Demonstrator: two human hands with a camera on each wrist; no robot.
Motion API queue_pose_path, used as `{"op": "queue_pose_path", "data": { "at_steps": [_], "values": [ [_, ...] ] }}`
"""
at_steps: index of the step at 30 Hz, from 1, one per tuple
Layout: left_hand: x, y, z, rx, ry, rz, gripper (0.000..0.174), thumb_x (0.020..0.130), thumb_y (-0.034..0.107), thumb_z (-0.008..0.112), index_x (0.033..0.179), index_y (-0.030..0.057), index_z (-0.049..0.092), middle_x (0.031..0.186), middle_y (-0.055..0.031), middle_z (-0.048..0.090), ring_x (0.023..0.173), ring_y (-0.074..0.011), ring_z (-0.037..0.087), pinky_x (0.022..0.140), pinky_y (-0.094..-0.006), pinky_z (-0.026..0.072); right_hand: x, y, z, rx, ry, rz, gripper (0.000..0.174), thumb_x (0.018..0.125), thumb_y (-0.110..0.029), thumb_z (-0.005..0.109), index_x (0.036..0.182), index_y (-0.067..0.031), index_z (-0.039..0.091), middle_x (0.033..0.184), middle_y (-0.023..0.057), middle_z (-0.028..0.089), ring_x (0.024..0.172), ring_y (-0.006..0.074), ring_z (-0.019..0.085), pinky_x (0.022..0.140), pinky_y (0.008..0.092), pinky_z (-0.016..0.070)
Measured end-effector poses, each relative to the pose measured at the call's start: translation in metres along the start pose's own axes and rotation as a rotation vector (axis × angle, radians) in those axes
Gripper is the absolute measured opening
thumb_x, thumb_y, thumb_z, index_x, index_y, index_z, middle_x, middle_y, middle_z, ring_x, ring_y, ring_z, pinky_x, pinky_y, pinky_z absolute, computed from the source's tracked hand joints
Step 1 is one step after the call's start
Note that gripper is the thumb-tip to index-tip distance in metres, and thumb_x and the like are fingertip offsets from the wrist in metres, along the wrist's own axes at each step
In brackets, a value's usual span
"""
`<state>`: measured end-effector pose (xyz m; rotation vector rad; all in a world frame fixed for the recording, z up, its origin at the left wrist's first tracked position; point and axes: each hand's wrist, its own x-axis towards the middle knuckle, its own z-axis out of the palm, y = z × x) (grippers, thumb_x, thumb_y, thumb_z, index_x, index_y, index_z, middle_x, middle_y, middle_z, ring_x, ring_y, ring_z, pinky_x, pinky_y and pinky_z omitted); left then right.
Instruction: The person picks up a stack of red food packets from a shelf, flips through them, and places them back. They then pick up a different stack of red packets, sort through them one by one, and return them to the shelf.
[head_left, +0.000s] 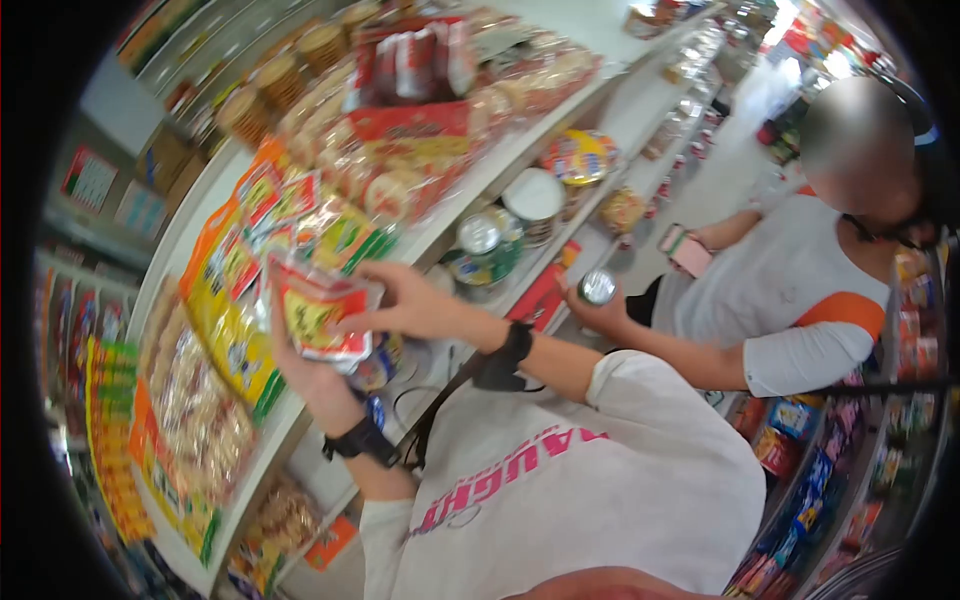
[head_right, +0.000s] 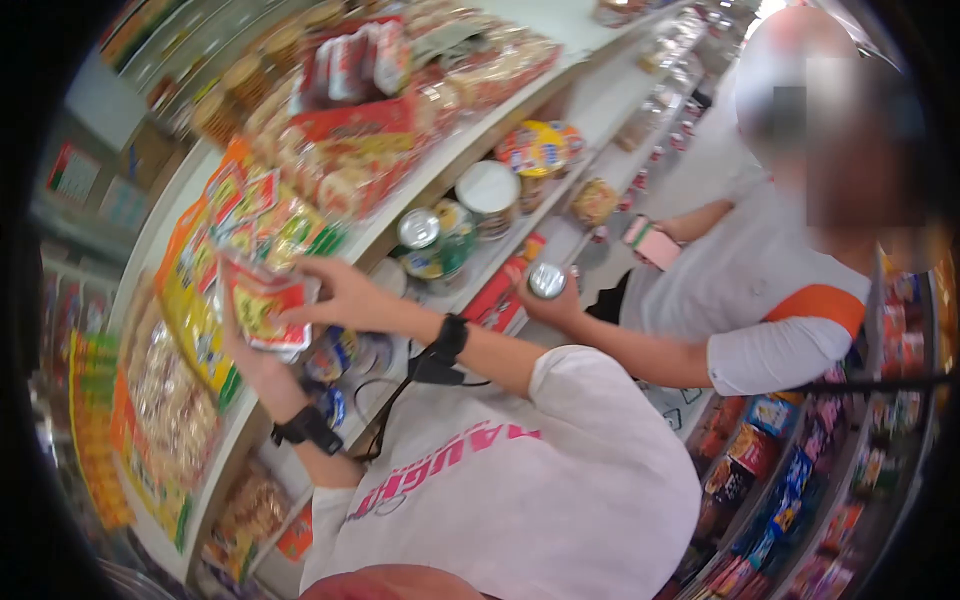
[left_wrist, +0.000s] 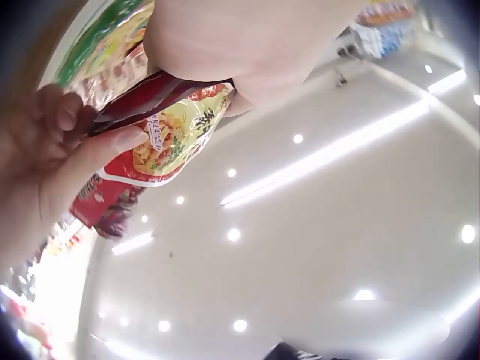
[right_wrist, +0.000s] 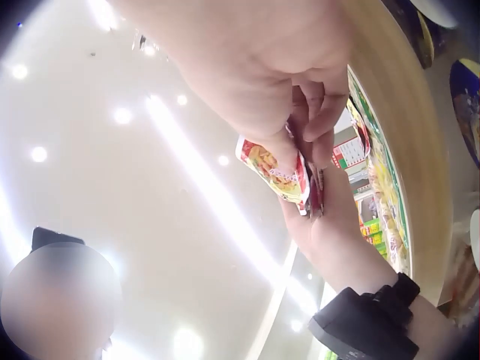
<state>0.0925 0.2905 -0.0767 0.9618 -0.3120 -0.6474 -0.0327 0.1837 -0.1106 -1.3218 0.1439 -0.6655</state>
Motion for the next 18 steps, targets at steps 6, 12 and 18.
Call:
{"op": "queue_pose_path", "data": {
  "at_steps": [6,12,18],
  "values": [
    [0.025,-0.027,-0.035,-0.187,-0.203,-0.231,0.056,0.111,0.037,0.051,0.157,0.0048,0.046,0.149,-0.0145,0.059,0.134,-0.0294,0.059,0.115,-0.0505,0.0479,-0.005,0.006,-0.005,0.247,-0.104,0.103,0.040,0.086,-0.011,0.089,0.110,-0.0039,0.057,0.101,0.0037,0.070,0.066,0.0077,0.067,0.053,0.0242,0.0512],
    [0.009,-0.027,-0.022,-0.123,-0.150,-0.083,0.047,0.109,0.025,0.055,0.151,0.0038,0.053,0.140,-0.0114,0.064,0.124,-0.0217,0.066,0.103,-0.0383,0.0572,-0.009,-0.015,-0.004,0.145,-0.021,0.113,0.040,0.086,-0.011,0.089,0.113,-0.0039,0.060,0.087,0.0011,0.070,0.064,0.0070,0.066,0.055,0.0237,0.0526],
    [0.015,0.003,-0.014,-0.314,0.022,0.103,0.042,0.102,0.011,0.069,0.141,0.0009,0.055,0.133,-0.0143,0.068,0.117,-0.0255,0.071,0.096,-0.0414,0.0612,-0.008,-0.021,0.000,-0.420,0.112,-0.120,0.067,0.081,-0.024,0.094,0.133,0.0010,0.059,0.119,0.0123,0.072,0.106,0.0191,0.072,0.087,0.0313,0.0577]
  ]
}}
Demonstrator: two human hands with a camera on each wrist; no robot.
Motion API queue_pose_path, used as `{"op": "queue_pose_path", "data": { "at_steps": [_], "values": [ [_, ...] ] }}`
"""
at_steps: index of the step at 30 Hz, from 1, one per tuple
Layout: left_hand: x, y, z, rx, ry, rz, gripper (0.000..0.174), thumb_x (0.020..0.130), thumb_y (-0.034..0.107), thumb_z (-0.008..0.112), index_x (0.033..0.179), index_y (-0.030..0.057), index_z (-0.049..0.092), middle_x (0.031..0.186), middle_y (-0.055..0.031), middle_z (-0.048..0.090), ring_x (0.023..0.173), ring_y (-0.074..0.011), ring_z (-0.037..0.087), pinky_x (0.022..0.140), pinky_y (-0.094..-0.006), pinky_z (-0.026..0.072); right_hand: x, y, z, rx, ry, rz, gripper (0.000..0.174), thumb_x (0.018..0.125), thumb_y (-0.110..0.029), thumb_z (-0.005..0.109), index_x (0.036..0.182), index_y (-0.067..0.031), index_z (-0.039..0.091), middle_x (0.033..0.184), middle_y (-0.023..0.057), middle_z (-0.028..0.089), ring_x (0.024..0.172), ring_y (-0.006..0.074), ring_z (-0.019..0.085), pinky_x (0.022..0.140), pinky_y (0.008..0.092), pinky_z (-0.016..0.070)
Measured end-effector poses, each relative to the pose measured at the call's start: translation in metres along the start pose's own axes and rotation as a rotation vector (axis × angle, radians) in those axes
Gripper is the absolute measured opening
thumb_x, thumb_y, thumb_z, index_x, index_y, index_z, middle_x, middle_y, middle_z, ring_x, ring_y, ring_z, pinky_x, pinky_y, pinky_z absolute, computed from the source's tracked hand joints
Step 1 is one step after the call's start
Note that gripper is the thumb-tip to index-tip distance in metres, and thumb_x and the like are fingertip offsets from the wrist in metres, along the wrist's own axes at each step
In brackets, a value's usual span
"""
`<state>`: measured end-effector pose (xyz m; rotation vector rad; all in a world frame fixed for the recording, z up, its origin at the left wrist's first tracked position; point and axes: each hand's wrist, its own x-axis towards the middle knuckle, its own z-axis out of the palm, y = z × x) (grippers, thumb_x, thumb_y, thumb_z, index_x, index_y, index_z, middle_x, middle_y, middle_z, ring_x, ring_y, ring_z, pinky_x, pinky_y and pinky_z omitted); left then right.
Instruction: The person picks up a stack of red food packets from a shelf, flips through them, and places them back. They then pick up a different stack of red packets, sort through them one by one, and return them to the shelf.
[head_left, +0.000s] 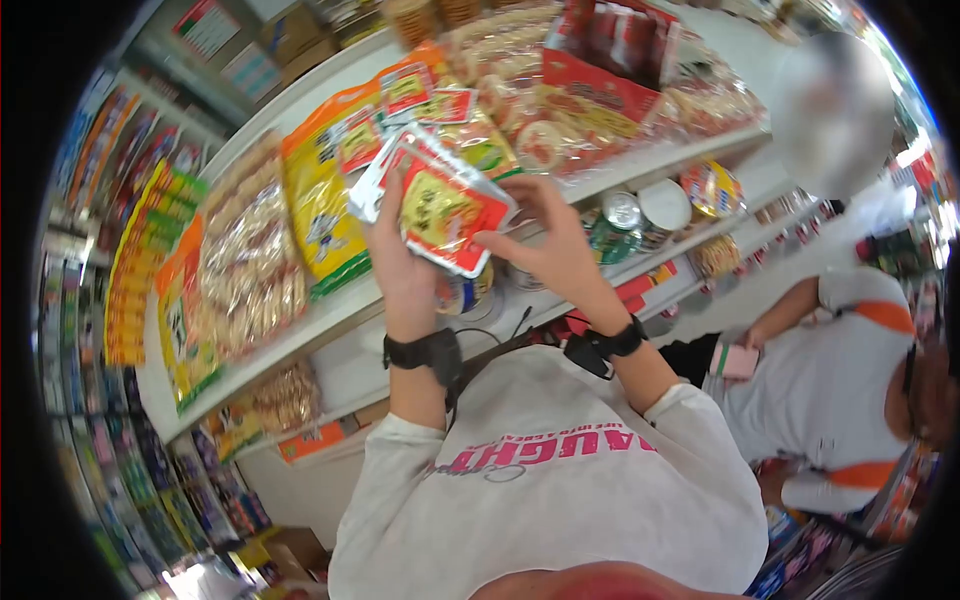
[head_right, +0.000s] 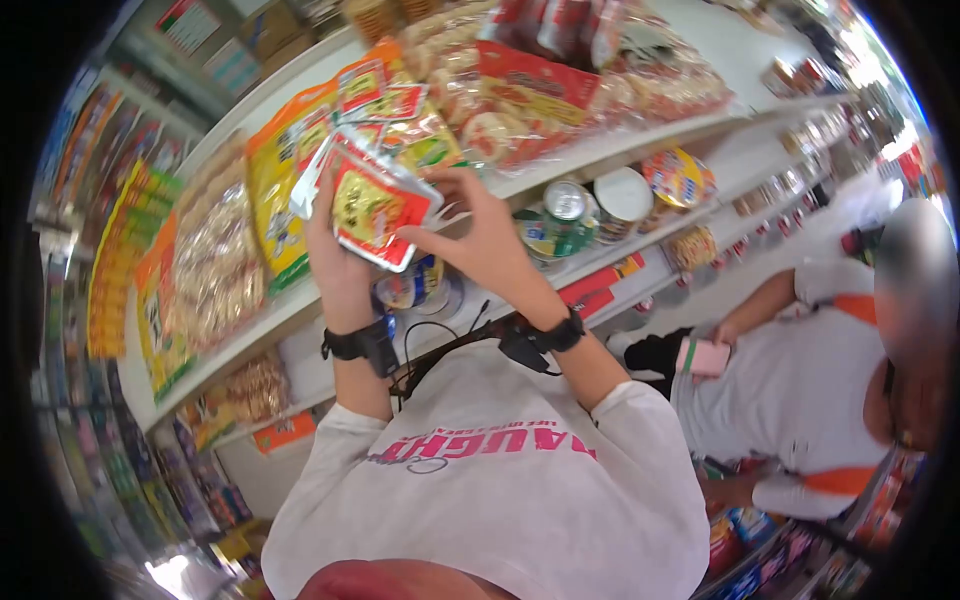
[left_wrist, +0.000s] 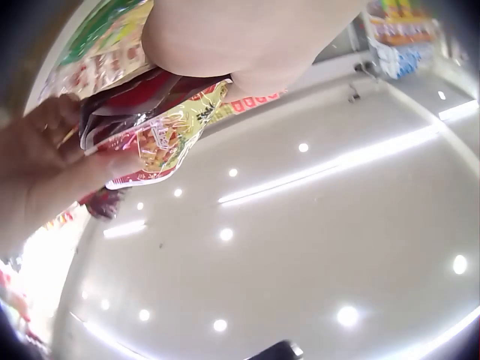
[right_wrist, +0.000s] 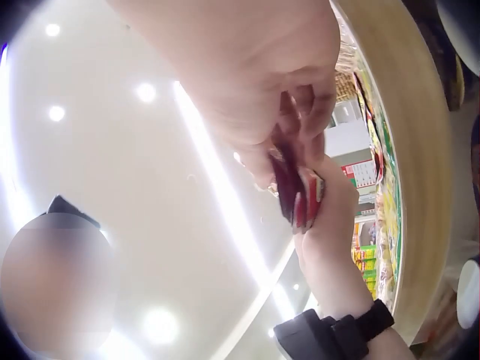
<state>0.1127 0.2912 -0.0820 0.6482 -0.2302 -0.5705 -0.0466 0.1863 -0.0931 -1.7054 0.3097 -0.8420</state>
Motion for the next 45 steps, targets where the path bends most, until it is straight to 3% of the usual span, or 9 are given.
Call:
{"op": "queue_pose_path", "data": {
  "at_steps": [5,8,16,18,21,25,31,39,45],
  "values": [
    [-0.009,0.002,0.011,0.243,0.092,0.223,0.044,0.101,0.008,0.070,0.140,-0.0002,0.053,0.128,-0.0120,0.068,0.119,-0.0214,0.069,0.096,-0.0376,0.0613,0.003,-0.009,0.011,-0.257,0.057,-0.116,0.091,0.078,-0.041,0.094,0.144,0.0072,0.052,0.125,0.0195,0.072,0.113,0.0259,0.071,0.098,0.0397,0.0557],
    [-0.020,0.005,0.004,0.219,0.000,0.076,0.042,0.104,0.012,0.067,0.141,-0.0002,0.054,0.133,-0.0147,0.067,0.123,-0.0245,0.068,0.100,-0.0390,0.0603,0.004,-0.024,-0.001,-0.006,-0.232,0.259,0.079,0.085,-0.032,0.090,0.143,0.0086,0.055,0.125,0.0150,0.073,0.112,0.0170,0.068,0.096,0.0332,0.0545],
    [-0.040,-0.005,0.014,0.188,-0.033,-0.031,0.061,0.110,0.045,0.053,0.157,0.0075,0.043,0.153,-0.0150,0.055,0.137,-0.0285,0.057,0.117,-0.0469,0.0459,-0.007,-0.025,-0.011,0.274,-0.210,0.309,0.057,0.086,-0.028,0.089,0.128,0.0053,0.069,0.111,0.0104,0.078,0.090,0.0089,0.071,0.082,0.0277,0.0576],
    [-0.038,-0.013,0.014,0.059,0.048,-0.156,0.064,0.107,0.043,0.057,0.156,0.0041,0.042,0.152,-0.0181,0.056,0.137,-0.0324,0.057,0.117,-0.0491,0.0464,-0.009,-0.016,-0.005,0.387,-0.161,0.237,0.050,0.088,-0.025,0.088,0.125,0.0032,0.071,0.098,0.0053,0.078,0.076,0.0060,0.068,0.068,0.0251,0.0555],
    [-0.045,-0.011,0.021,0.203,-0.350,-0.232,0.065,0.104,0.035,0.059,0.155,-0.0001,0.042,0.149,-0.0219,0.057,0.136,-0.0372,0.058,0.117,-0.0527,0.0468,-0.012,-0.018,-0.023,0.346,-0.203,0.340,0.046,0.087,-0.024,0.089,0.121,0.0015,0.072,0.090,0.0013,0.075,0.064,0.0034,0.061,0.059,0.0225,0.0506],
    [-0.054,-0.009,0.042,0.031,-0.262,-0.230,0.060,0.101,0.024,0.061,0.152,-0.0026,0.043,0.142,-0.0257,0.062,0.125,-0.0398,0.066,0.103,-0.0531,0.0585,-0.018,-0.021,-0.023,0.251,-0.166,0.260,0.049,0.085,-0.023,0.091,0.121,0.0024,0.071,0.096,0.0049,0.076,0.076,0.0068,0.067,0.068,0.0255,0.0553],
    [-0.040,-0.012,0.016,-0.082,-0.061,-0.246,0.032,0.098,0.014,0.070,0.125,-0.0006,0.066,0.121,-0.0134,0.074,0.111,-0.0238,0.072,0.097,-0.0376,0.0584,-0.013,-0.019,-0.008,0.197,-0.104,0.162,0.061,0.084,-0.028,0.092,0.127,0.0043,0.063,0.106,0.0132,0.077,0.093,0.0144,0.073,0.082,0.0326,0.0581],
    [-0.066,-0.009,0.016,0.206,0.076,-0.007,0.043,0.096,0.006,0.070,0.136,-0.0013,0.056,0.122,-0.0130,0.070,0.107,-0.0236,0.073,0.091,-0.0381,0.0614,-0.012,-0.021,0.000,-0.216,-0.189,-0.013,0.069,0.091,-0.036,0.084,0.133,0.0063,0.049,0.109,0.0251,0.073,0.097,0.0253,0.076,0.081,0.0387,0.0591],
    [-0.084,0.006,0.009,0.206,0.039,-0.066,0.049,0.095,0.007,0.073,0.139,-0.0013,0.053,0.127,-0.0134,0.067,0.109,-0.0217,0.071,0.092,-0.0376,0.0598,-0.013,-0.034,0.002,-0.026,-0.236,0.132,0.065,0.089,-0.029,0.088,0.131,0.0051,0.051,0.108,0.0241,0.075,0.096,0.0252,0.076,0.081,0.0380,0.0592]
  ]
}}
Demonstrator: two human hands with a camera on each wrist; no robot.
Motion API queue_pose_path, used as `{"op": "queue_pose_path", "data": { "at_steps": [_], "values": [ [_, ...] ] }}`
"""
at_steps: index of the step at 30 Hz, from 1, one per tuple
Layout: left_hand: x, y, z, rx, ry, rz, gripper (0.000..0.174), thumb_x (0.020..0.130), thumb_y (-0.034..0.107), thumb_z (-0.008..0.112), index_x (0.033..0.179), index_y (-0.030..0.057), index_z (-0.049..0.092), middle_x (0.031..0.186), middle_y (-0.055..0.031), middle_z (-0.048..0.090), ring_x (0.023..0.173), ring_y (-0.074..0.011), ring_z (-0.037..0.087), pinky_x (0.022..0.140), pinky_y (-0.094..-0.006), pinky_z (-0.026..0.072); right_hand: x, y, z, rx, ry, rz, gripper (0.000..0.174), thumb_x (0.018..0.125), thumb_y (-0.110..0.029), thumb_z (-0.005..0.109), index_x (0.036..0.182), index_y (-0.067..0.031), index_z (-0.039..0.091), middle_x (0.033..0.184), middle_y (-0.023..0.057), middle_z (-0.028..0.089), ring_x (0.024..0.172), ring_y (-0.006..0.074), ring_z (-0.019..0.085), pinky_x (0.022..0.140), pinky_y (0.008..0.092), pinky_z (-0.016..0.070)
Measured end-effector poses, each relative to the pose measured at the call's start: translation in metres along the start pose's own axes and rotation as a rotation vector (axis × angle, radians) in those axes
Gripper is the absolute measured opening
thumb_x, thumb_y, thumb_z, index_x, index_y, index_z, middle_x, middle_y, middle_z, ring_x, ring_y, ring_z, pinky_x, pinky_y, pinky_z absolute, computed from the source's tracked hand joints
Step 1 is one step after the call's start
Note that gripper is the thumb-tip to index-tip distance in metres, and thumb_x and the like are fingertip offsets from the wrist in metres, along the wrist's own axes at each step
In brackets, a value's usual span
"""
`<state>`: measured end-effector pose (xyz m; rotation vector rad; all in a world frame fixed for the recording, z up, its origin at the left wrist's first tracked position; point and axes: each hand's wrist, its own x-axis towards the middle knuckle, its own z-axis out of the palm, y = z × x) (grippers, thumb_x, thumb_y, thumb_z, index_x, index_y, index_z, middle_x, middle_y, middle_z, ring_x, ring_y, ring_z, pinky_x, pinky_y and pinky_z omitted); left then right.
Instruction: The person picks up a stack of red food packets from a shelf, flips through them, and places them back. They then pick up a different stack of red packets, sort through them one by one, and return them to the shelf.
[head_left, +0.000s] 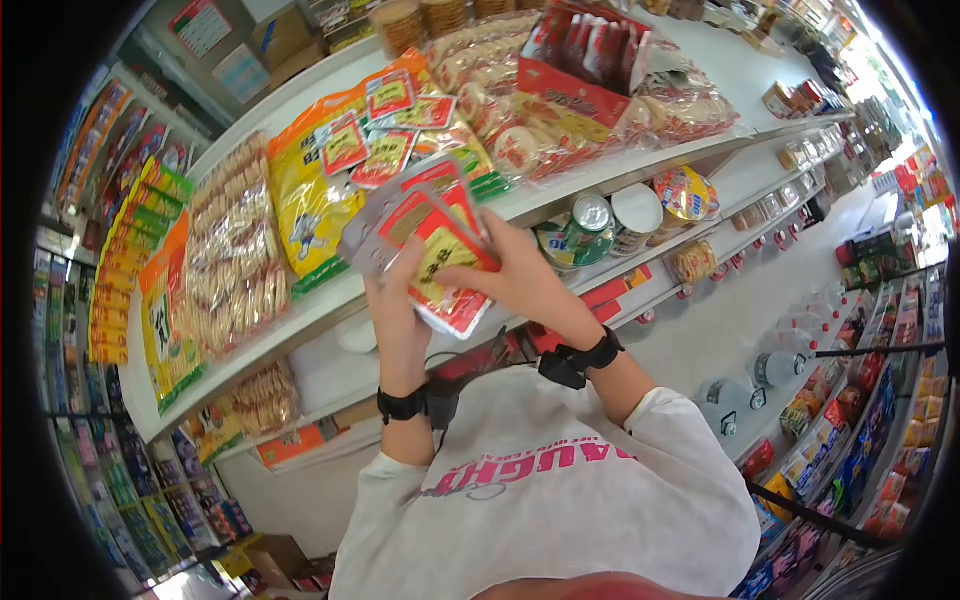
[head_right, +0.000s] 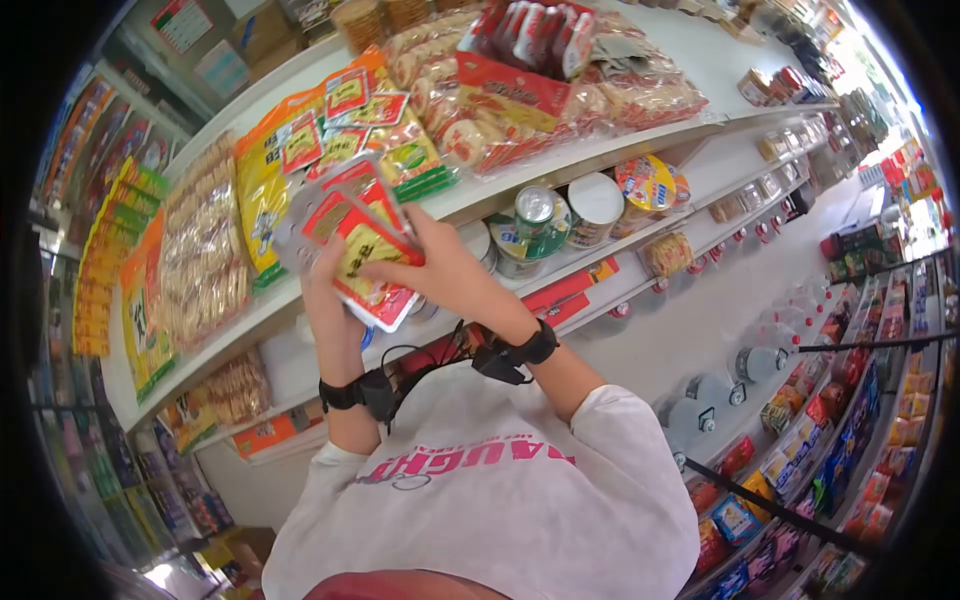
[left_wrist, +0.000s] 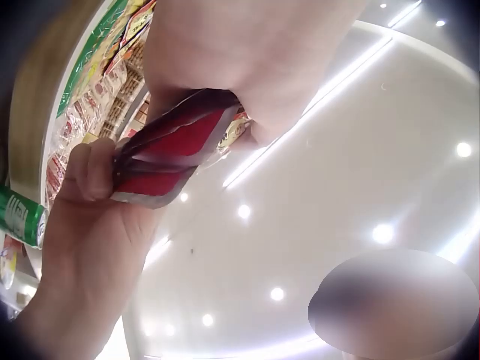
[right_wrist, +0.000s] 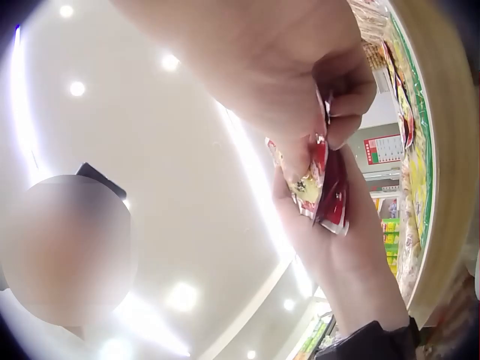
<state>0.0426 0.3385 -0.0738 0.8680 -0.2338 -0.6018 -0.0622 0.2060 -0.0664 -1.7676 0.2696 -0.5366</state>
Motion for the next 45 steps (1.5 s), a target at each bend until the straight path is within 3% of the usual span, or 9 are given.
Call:
{"op": "queue_pose_path", "data": {
  "at_steps": [5,13,18,21,22,31,39,42,45],
  "values": [
    [-0.001,0.014,-0.019,0.176,-0.055,0.091,0.049,0.088,0.007,0.084,0.131,-0.0036,0.062,0.121,-0.0112,0.072,0.104,-0.0196,0.072,0.090,-0.0339,0.0580,-0.005,-0.004,0.015,-0.078,0.033,-0.003,0.059,0.087,-0.025,0.089,0.124,0.0037,0.053,0.107,0.0213,0.076,0.094,0.0258,0.078,0.080,0.0368,0.0594],
    [-0.010,0.013,-0.009,0.190,-0.119,0.169,0.064,0.081,0.003,0.090,0.135,-0.0014,0.058,0.125,-0.0124,0.072,0.110,-0.0196,0.072,0.093,-0.0315,0.0601,-0.025,-0.005,0.044,-0.401,0.052,-0.157,0.080,0.085,-0.030,0.086,0.140,0.0070,0.041,0.111,0.0265,0.071,0.098,0.0481,0.070,0.083,0.0491,0.0565],
    [-0.030,0.018,-0.017,0.065,-0.145,0.095,0.063,0.079,0.007,0.092,0.133,-0.0002,0.059,0.123,-0.0100,0.072,0.112,-0.0167,0.070,0.098,-0.0332,0.0580,-0.038,-0.005,0.047,-0.706,-0.064,-0.130,0.066,0.080,-0.023,0.084,0.131,0.0054,0.055,0.125,0.0250,0.064,0.108,0.0436,0.065,0.099,0.0479,0.0505],
    [-0.027,0.010,-0.030,0.214,-0.189,0.087,0.063,0.081,0.009,0.091,0.134,-0.0013,0.059,0.126,-0.0096,0.072,0.112,-0.0167,0.070,0.098,-0.0330,0.0574,-0.044,0.008,0.055,-0.457,-0.058,-0.043,0.066,0.079,-0.020,0.085,0.132,0.0033,0.054,0.127,0.0217,0.063,0.106,0.0401,0.065,0.098,0.0463,0.0506],
    [-0.026,0.010,-0.032,0.268,-0.232,0.140,0.062,0.082,0.010,0.090,0.134,-0.0016,0.059,0.127,-0.0099,0.072,0.111,-0.0170,0.070,0.097,-0.0329,0.0569,-0.048,0.009,0.056,-0.400,-0.060,-0.031,0.059,0.086,-0.014,0.084,0.133,0.0010,0.051,0.124,0.0149,0.061,0.116,0.0266,0.063,0.098,0.0418,0.0509],
    [-0.041,0.035,-0.010,0.184,-0.321,0.024,0.066,0.077,0.010,0.094,0.133,-0.0003,0.060,0.125,-0.0117,0.073,0.110,-0.0179,0.071,0.099,-0.0349,0.0579,-0.054,-0.029,0.023,-0.089,-0.084,0.115,0.076,0.079,-0.013,0.090,0.141,-0.0001,0.047,0.129,0.0130,0.065,0.114,0.0208,0.066,0.098,0.0381,0.0543],
    [-0.042,0.002,0.033,0.352,-0.350,0.425,0.078,0.073,0.011,0.097,0.136,0.0072,0.051,0.127,-0.0081,0.065,0.121,-0.0179,0.064,0.103,-0.0344,0.0539,-0.045,-0.035,-0.050,-0.162,-0.168,-0.048,0.056,0.075,-0.005,0.085,0.125,0.0006,0.059,0.105,0.0087,0.071,0.095,0.0189,0.069,0.089,0.0352,0.0561],
    [-0.058,0.005,0.079,0.293,-0.318,0.243,0.089,0.075,0.007,0.094,0.148,0.0093,0.043,0.139,-0.0105,0.063,0.128,-0.0218,0.064,0.109,-0.0354,0.0494,-0.048,-0.039,-0.077,-0.029,-0.119,0.052,0.057,0.076,-0.005,0.086,0.126,0.0005,0.058,0.111,0.0084,0.069,0.099,0.0186,0.067,0.090,0.0338,0.0542],
    [-0.051,-0.023,0.110,0.406,-0.303,0.452,0.099,0.074,0.007,0.094,0.155,0.0105,0.037,0.141,-0.0113,0.062,0.125,-0.0177,0.064,0.105,-0.0330,0.0518,-0.051,-0.019,-0.116,0.042,-0.135,0.020,0.060,0.077,-0.006,0.088,0.127,0.0002,0.057,0.117,0.0090,0.067,0.103,0.0177,0.066,0.092,0.0338,0.0537]
  ]
}}
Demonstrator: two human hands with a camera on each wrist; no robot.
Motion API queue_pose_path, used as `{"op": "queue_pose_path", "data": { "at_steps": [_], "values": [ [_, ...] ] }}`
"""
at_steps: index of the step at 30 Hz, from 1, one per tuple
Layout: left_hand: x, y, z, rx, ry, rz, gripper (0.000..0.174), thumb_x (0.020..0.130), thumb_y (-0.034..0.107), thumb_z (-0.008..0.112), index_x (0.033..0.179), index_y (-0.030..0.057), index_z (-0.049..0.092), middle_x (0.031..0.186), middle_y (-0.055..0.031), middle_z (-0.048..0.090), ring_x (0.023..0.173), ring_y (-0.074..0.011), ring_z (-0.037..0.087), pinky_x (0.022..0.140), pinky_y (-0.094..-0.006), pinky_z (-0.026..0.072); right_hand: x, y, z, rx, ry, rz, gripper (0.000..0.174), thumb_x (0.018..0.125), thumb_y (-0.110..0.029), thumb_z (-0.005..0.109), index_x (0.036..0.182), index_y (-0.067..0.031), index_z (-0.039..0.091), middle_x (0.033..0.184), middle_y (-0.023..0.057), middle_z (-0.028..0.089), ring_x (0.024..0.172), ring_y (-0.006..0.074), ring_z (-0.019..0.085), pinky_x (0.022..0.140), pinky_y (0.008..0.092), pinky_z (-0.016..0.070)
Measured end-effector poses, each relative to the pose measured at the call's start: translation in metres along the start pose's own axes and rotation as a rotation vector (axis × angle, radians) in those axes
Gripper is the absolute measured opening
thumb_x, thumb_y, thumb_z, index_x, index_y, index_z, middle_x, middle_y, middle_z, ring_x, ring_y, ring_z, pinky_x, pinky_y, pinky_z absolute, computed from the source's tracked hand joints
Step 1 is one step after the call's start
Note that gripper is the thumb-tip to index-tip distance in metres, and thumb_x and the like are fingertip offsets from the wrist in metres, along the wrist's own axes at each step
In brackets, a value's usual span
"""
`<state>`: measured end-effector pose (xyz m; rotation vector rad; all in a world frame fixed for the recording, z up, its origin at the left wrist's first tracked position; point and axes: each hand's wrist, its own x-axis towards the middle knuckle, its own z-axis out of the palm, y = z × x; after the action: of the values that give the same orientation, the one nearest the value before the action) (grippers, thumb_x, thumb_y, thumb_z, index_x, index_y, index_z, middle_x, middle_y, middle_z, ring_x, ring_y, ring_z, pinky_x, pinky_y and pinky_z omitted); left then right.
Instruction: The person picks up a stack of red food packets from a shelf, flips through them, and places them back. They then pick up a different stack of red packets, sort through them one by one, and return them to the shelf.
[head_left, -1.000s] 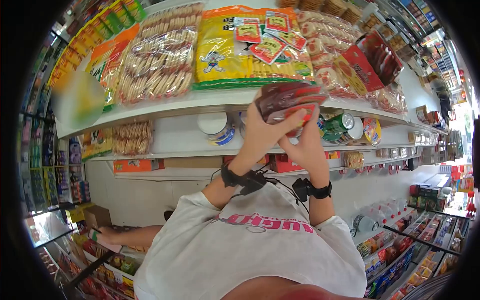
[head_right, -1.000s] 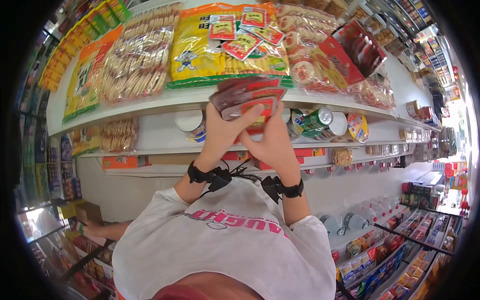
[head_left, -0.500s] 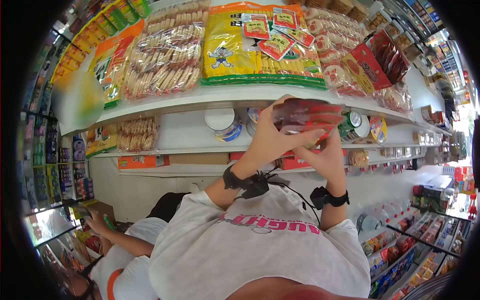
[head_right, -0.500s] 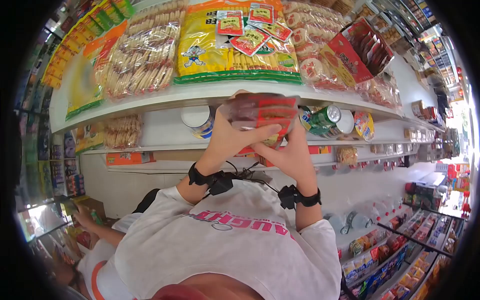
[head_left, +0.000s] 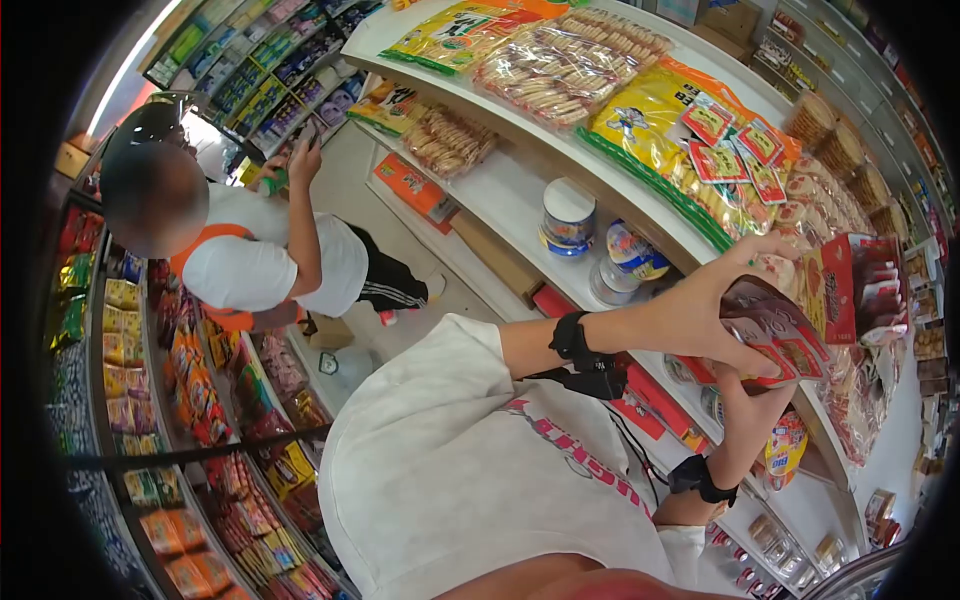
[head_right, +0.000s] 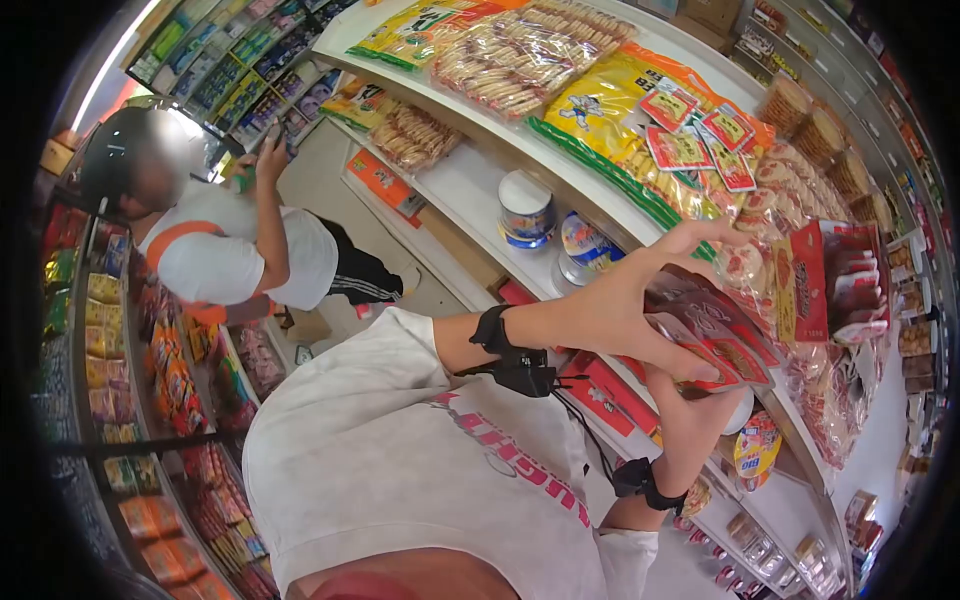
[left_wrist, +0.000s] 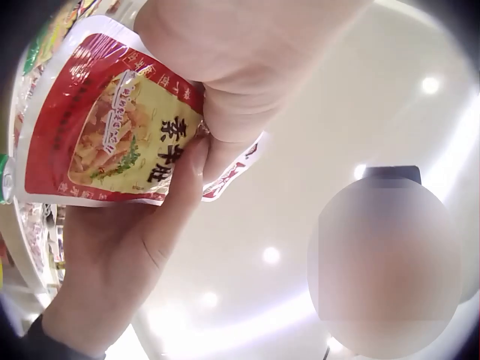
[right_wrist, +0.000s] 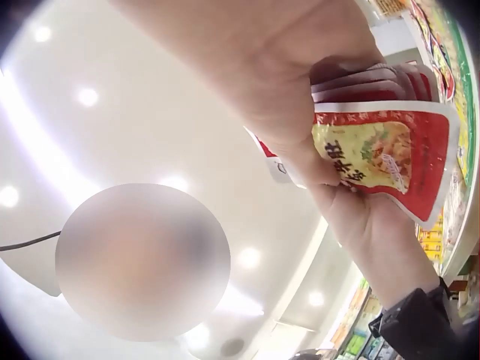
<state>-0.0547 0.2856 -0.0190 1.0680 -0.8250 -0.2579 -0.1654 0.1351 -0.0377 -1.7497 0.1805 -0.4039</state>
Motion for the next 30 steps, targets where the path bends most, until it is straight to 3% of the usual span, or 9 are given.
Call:
{"op": "queue_pose_path", "data": {
  "at_steps": [3,7,9,13,16,19,22,25,30],
  "values": [
    [0.004,-0.004,0.030,-0.097,0.026,-0.181,0.101,0.073,0.008,0.096,0.156,0.0103,0.039,0.142,-0.0106,0.062,0.122,-0.0139,0.064,0.103,-0.0316,0.0529,0.002,-0.002,-0.034,-0.020,-0.069,-0.028,0.059,0.076,-0.007,0.089,0.125,0.0001,0.057,0.115,0.0086,0.067,0.102,0.0171,0.066,0.091,0.0334,0.0542],
    [0.009,-0.018,0.058,0.040,0.069,-0.105,0.090,0.071,0.011,0.099,0.146,0.0071,0.049,0.130,-0.0081,0.065,0.121,-0.0170,0.063,0.104,-0.0346,0.0540,0.007,0.006,-0.057,0.023,-0.142,0.004,0.064,0.071,-0.006,0.091,0.125,-0.0009,0.058,0.115,0.0078,0.069,0.102,0.0166,0.067,0.089,0.0336,0.0562],
    [0.013,0.007,0.072,0.027,0.008,-0.367,0.087,0.070,0.012,0.099,0.143,0.0058,0.052,0.133,-0.0096,0.065,0.122,-0.0170,0.063,0.106,-0.0360,0.0539,0.006,0.009,-0.075,0.011,-0.212,0.006,0.068,0.068,-0.007,0.093,0.126,-0.0014,0.058,0.117,0.0079,0.070,0.103,0.0169,0.069,0.088,0.0338,0.0577],
    [0.023,-0.018,0.078,0.202,-0.073,-0.122,0.097,0.070,0.013,0.099,0.150,0.0037,0.044,0.145,-0.0127,0.055,0.136,-0.0222,0.055,0.115,-0.0399,0.0466,0.009,0.008,-0.085,0.160,-0.045,-0.247,0.050,0.072,-0.010,0.092,0.116,-0.0020,0.070,0.110,0.0070,0.076,0.100,0.0130,0.071,0.087,0.0315,0.0586],
    [0.033,-0.036,0.074,0.097,-0.013,-0.055,0.094,0.073,0.014,0.096,0.151,0.0025,0.045,0.144,-0.0131,0.055,0.137,-0.0232,0.054,0.116,-0.0413,0.0457,0.010,0.005,-0.102,0.111,0.141,-0.119,0.049,0.073,-0.014,0.093,0.114,0.0003,0.070,0.111,0.0076,0.076,0.102,0.0139,0.072,0.087,0.0326,0.0593],
    [0.057,-0.064,0.078,0.500,0.009,0.027,0.088,0.077,0.016,0.094,0.151,0.0037,0.048,0.151,-0.0184,0.048,0.144,-0.0293,0.048,0.118,-0.0449,0.0421,0.014,0.010,-0.136,-0.055,0.335,-0.092,0.052,0.077,-0.011,0.092,0.120,0.0019,0.066,0.111,0.0074,0.076,0.094,0.0128,0.072,0.086,0.0309,0.0595],
    [0.085,-0.084,0.100,0.740,0.008,0.224,0.074,0.077,0.017,0.093,0.143,0.0108,0.060,0.161,-0.0247,0.037,0.152,-0.0417,0.037,0.120,-0.0504,0.0386,0.024,0.020,-0.151,-0.045,0.691,-0.156,0.046,0.079,-0.013,0.093,0.113,0.0025,0.068,0.104,0.0071,0.075,0.088,0.0125,0.072,0.080,0.0301,0.0595],
    [0.106,-0.109,0.110,1.020,-0.054,0.495,0.059,0.077,0.020,0.092,0.132,0.0174,0.070,0.167,-0.0283,0.027,0.154,-0.0533,0.027,0.120,-0.0576,0.0365,0.044,0.024,-0.176,-0.108,0.784,-0.329,0.039,0.081,-0.014,0.094,0.105,0.0033,0.069,0.098,0.0072,0.074,0.082,0.0124,0.070,0.075,0.0301,0.0585],
    [0.125,-0.140,0.111,0.957,-0.019,0.478,0.041,0.081,0.015,0.086,0.121,0.0172,0.074,0.168,-0.0284,0.026,0.155,-0.0549,0.025,0.120,-0.0610,0.0351,0.070,0.018,-0.183,-0.120,0.823,-0.370,0.031,0.086,-0.012,0.089,0.104,0.0028,0.069,0.099,0.0070,0.072,0.089,0.0128,0.068,0.080,0.0301,0.0556]
  ]
}}
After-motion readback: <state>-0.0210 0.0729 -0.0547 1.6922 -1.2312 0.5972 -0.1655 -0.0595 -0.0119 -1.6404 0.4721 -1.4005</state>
